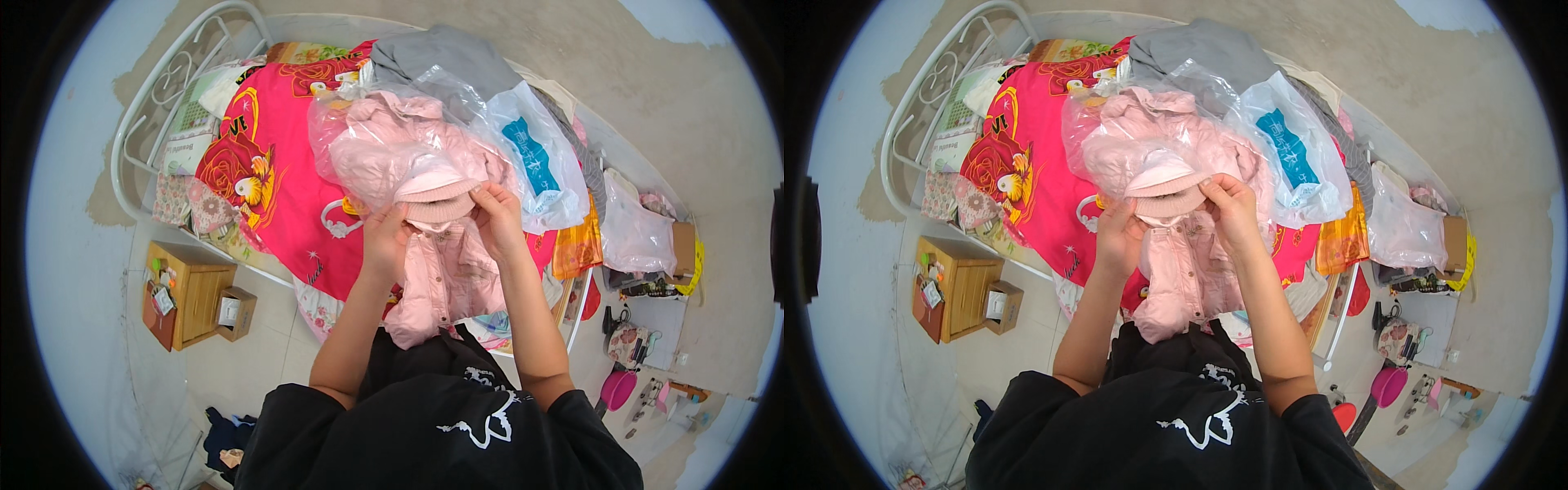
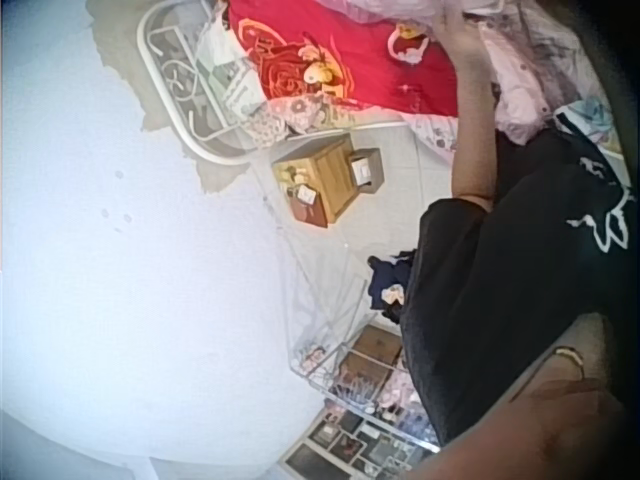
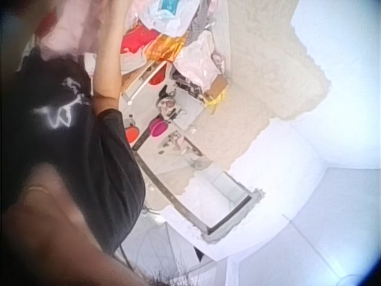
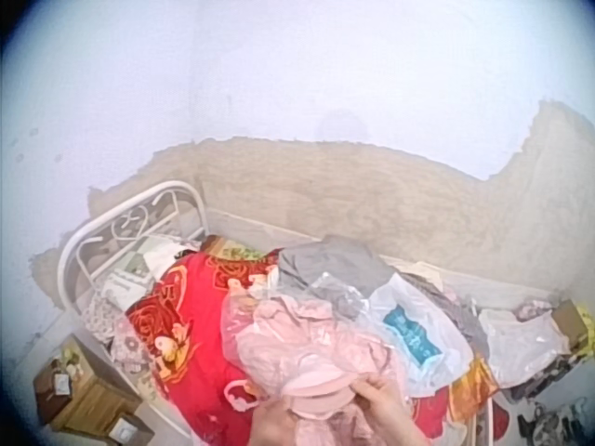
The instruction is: The person places a pink jacket into a clear plastic bag, puts the bagged jacket into a white bag, and then moves and folds other garments on a bed.
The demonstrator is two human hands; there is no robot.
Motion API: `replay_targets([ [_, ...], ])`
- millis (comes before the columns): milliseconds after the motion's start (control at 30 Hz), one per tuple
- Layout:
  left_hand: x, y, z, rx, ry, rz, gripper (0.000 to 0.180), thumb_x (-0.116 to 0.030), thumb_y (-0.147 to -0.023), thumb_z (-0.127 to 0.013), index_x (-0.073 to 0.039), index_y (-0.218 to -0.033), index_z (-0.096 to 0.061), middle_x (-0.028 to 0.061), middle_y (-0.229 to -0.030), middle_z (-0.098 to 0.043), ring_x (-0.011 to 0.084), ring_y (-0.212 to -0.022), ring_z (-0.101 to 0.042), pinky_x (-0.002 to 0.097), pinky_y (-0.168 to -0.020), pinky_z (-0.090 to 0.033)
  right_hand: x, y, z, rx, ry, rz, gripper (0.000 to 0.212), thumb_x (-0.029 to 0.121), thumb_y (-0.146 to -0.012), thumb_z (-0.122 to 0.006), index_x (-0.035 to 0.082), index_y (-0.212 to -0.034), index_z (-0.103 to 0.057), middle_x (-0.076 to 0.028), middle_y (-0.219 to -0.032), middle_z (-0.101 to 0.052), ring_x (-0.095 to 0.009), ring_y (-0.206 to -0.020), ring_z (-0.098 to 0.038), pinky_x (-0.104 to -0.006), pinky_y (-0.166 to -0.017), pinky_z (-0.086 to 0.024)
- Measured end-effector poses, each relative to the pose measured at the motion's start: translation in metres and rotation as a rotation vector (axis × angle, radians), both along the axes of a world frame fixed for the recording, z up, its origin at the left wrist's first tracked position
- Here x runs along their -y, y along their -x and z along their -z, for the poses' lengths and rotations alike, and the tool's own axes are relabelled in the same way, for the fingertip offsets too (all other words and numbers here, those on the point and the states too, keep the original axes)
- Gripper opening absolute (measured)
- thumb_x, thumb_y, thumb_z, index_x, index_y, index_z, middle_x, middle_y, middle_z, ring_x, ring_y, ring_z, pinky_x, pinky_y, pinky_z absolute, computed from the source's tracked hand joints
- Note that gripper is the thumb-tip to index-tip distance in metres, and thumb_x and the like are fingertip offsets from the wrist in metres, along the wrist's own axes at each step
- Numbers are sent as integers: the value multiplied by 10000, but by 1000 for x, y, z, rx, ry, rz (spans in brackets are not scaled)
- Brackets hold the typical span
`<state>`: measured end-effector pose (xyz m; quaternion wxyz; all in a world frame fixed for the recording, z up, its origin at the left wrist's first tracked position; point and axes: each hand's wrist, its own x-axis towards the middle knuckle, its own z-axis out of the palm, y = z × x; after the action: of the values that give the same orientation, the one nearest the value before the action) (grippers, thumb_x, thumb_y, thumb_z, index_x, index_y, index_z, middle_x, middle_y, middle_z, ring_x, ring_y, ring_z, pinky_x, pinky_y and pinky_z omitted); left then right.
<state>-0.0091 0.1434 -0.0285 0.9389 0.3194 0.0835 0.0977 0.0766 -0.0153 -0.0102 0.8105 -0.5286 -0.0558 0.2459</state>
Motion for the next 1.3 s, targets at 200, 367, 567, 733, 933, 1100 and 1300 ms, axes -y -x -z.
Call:
replay_targets([
  [200, -18, -9, 17, -96, 10, 53, 337, -127, -840, -439, 94, -1092, -468, 157, -1051, -564, 229, -938, -573, 355, -819, -467, -23, 20, -44, 673, 412, 144, 102, 39, -732, -571, 33, -832, -590, -107, -1048, -538, -163, -972, -511, -271, -739, -442],
  [367, -26, -15, 19, -151, -13, 107, 342, -149, -831, -441, 84, -1077, -488, 157, -1036, -573, 222, -924, -582, 340, -806, -474, -18, 10, -49, 1176, 680, -119, 157, 34, -712, -588, 42, -867, -612, -116, -1065, -517, -211, -993, -483, -307, -765, -431],
  [567, -23, -18, -1, -433, -546, 255, 303, -104, -803, -507, 34, -1073, -500, 89, -961, -566, 135, -850, -559, 271, -766, -451, -20, -6, -21, 762, 589, -129, 123, 94, -760, -599, -9, -826, -610, -80, -840, -583, -178, -765, -536, -273, -684, -420],
  [733, -22, -17, -3, 199, -1088, -458, 186, -99, -776, -583, -15, -938, -546, 65, -998, -530, 122, -754, -529, 243, -680, -425, -21, -5, -13, 528, 504, -171, 143, 114, -799, -582, -27, -794, -604, -40, -740, -564, -100, -665, -502, -234, -616, -399],
  [933, -22, -14, -1, 13, -940, -120, 147, -52, -827, -535, -4, -965, -554, 26, -886, -584, 85, -804, -529, 220, -723, -426, -20, -6, -5, 359, 401, -210, 176, 152, -825, -572, -16, -790, -608, 6, -723, -556, -58, -648, -473, -194, -584, -370],
  [1100, -25, -14, 0, -148, -643, -23, 144, -66, -833, -538, 8, -955, -558, 25, -829, -595, 63, -726, -535, 202, -660, -434, -23, -2, 3, 10, 16, -193, 184, 143, -860, -521, -25, -874, -593, -35, -804, -598, -76, -707, -532, -207, -651, -423],
  [1300, -24, -15, 6, -105, -303, -2, 156, -90, -856, -514, 16, -968, -538, 41, -839, -589, 74, -717, -550, 201, -636, -451, -24, 0, 6, -46, -55, -220, 216, 164, -877, -492, -30, -902, -584, -56, -838, -606, -101, -741, -554, -225, -696, -438],
])
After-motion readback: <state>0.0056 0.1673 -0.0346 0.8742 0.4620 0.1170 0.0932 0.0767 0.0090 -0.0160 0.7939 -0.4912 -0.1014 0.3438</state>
